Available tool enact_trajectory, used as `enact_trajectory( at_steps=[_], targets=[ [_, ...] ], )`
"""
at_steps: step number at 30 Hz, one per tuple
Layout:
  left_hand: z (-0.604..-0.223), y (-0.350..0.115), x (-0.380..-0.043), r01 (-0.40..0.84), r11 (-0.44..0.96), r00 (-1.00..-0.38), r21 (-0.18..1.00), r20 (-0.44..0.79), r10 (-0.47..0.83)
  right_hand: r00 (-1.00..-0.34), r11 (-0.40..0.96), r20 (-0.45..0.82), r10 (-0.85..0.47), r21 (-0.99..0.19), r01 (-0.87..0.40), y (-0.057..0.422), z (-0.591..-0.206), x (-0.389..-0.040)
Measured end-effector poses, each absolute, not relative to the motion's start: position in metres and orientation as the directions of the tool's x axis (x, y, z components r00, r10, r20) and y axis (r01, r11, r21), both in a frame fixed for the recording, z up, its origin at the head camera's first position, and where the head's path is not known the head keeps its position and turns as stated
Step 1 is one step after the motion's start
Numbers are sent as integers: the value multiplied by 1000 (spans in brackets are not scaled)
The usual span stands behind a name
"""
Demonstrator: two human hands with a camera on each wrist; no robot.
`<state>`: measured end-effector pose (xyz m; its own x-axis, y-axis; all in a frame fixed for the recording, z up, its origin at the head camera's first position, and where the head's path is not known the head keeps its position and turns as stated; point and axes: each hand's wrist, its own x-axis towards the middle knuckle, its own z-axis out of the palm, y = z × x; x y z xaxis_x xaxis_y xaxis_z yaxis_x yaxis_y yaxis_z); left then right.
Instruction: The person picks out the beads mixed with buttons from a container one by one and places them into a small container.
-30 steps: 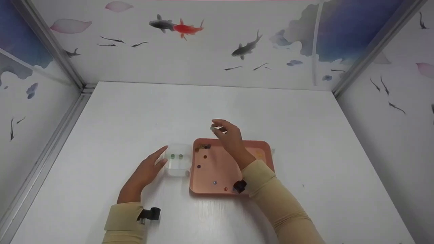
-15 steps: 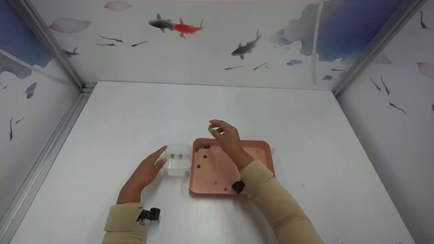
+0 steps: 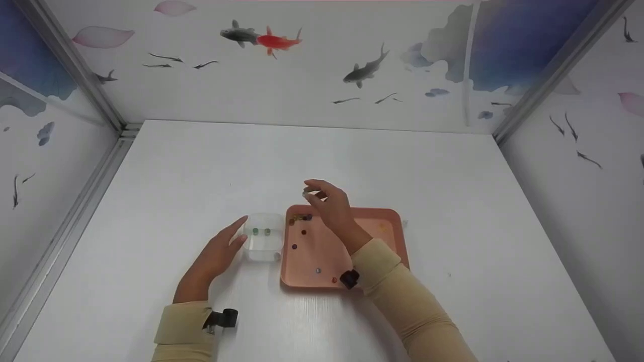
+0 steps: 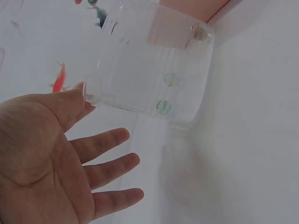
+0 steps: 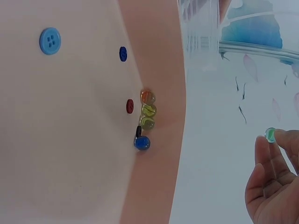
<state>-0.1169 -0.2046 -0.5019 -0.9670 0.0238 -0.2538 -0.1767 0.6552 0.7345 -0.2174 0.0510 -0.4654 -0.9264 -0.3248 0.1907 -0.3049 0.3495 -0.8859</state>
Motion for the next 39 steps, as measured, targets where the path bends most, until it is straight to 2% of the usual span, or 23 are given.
enact_trajectory(
  at_steps=[11, 21, 32, 39],
  targets=[
    [-502, -206, -116, -146, 649, -973, 747, -227, 42, -911, 324, 193, -366, -891, -319, 43, -463, -214],
    [-501, -204, -116, -172, 636, -969, 752, -247, 30, -891, 386, 170, -421, -855, -346, 35, -459, -209],
    [-501, -205, -116, -161, 649, -970, 744, -241, 35, -879, 280, 76, -471, -932, -231, 25, -460, -206],
    [-502, -205, -117, -153, 647, -971, 747, -234, 42, -880, 393, 9, -475, -892, -221, 18, -458, -202]
  ],
)
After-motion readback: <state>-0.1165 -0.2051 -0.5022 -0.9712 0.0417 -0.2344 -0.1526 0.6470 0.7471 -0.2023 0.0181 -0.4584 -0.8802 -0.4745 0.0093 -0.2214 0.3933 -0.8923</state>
